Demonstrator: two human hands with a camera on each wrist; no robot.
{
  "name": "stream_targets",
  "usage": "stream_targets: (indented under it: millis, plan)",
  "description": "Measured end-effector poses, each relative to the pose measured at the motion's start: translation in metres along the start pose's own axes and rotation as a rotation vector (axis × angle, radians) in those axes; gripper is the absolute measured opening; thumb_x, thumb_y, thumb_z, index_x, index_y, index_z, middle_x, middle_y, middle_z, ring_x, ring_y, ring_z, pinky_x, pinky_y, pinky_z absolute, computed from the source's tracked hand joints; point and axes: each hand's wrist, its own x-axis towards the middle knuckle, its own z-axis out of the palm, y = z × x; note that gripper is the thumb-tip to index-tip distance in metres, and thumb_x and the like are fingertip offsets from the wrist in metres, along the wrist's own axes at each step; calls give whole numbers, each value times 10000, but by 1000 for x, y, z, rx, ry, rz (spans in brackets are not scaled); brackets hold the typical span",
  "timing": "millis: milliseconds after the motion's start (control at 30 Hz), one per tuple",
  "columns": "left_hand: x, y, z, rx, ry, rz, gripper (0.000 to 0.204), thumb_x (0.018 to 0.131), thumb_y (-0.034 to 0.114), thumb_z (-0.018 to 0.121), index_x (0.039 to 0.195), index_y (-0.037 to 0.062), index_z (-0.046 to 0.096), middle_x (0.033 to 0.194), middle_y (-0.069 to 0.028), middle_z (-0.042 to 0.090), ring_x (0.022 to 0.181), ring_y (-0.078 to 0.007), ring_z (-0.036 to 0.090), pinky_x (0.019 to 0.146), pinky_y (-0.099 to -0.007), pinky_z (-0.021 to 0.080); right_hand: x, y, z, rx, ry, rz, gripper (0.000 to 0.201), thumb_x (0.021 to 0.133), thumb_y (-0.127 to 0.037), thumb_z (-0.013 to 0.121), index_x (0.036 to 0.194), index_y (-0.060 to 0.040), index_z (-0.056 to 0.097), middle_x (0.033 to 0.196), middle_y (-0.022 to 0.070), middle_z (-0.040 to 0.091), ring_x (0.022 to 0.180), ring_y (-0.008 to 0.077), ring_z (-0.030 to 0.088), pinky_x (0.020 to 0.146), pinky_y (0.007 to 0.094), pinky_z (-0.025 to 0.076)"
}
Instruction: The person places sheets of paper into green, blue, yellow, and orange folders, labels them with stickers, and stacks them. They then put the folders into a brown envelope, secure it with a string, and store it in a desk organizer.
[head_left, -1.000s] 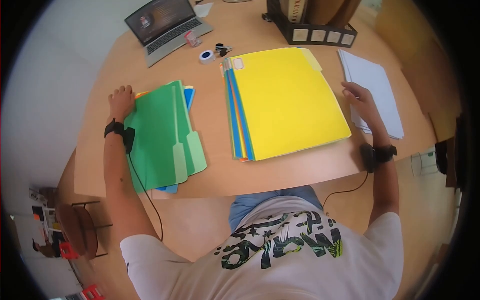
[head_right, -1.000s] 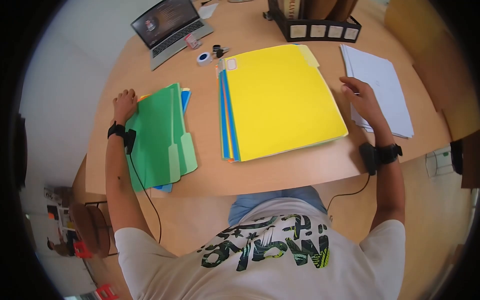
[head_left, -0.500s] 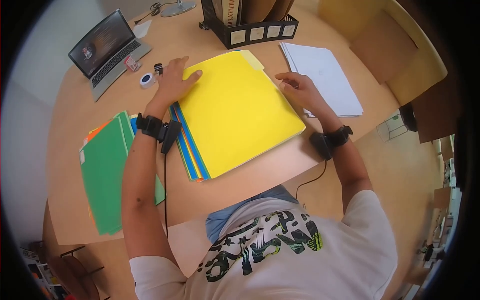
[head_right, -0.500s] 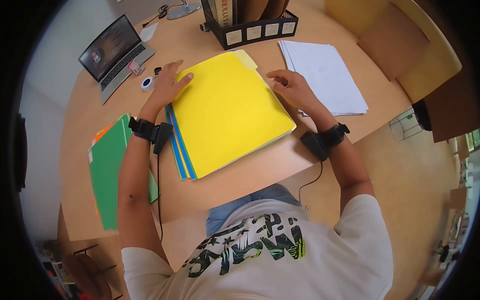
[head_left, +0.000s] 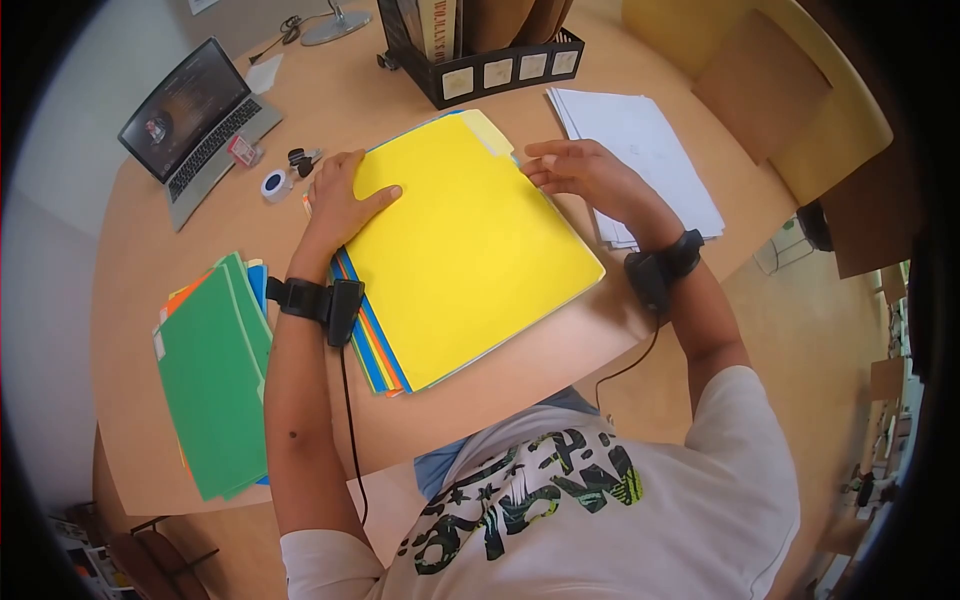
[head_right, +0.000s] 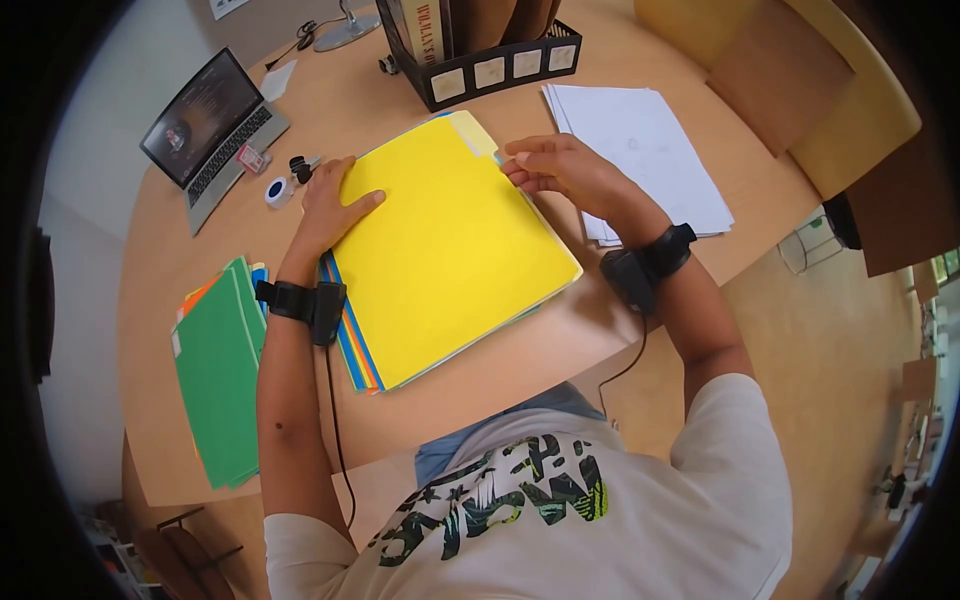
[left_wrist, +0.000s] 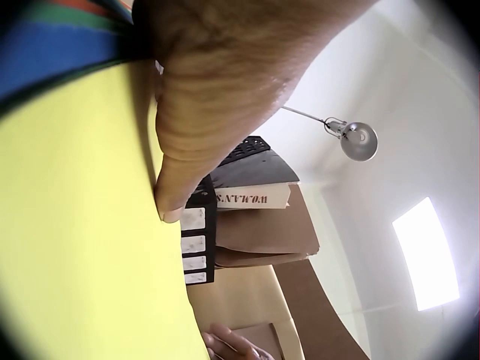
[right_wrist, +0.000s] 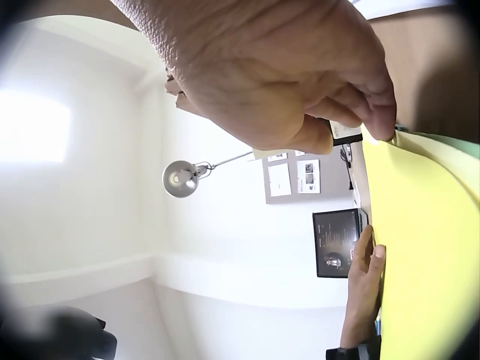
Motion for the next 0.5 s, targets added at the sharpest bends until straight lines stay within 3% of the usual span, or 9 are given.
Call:
stream_targets:
  millis: [167, 267, 400, 500]
  plan:
    - [-3, 0, 6, 14, 80, -6, 718, 802, 534, 607, 1292, 28, 465, 1263, -192, 463, 1217, -336, 412, 1024, -447, 298, 4, -5, 12, 218, -2, -84, 435, 934, -145, 478, 1312, 61, 415, 1167, 129, 576, 1057, 187, 560, 969, 311, 413]
    - [-2, -6, 8, -91, 115, -17, 676, 846, 512, 555, 1302, 23, 457, 1275, -197, 448, 1238, -349, 378, 1038, -453, 261, 9, -5, 14, 328, -105, -194, 494, 914, -120, 505, 1365, 24, 364, 1225, 114, 558, 1135, 192, 521, 1016, 332, 366]
    - [0, -12, 9, -166, 100, -35, 572, 913, 421, 474, 1311, 11, 446, 1286, -201, 441, 1246, -346, 367, 1053, -439, 247, 14, -20, 30, 264, -250, -326, 580, 888, -114, 556, 1407, -13, 317, 1296, 100, 520, 1220, 196, 457, 1048, 341, 325]
    - [3, -15, 15, -266, 203, -6, 507, 937, 351, 433, 1311, 9, 443, 1260, -211, 456, 1218, -340, 389, 1045, -422, 262, 15, -41, 52, 197, -337, -443, 597, 884, -114, 570, 1412, -12, 311, 1311, 102, 509, 1240, 198, 440, 1042, 332, 327]
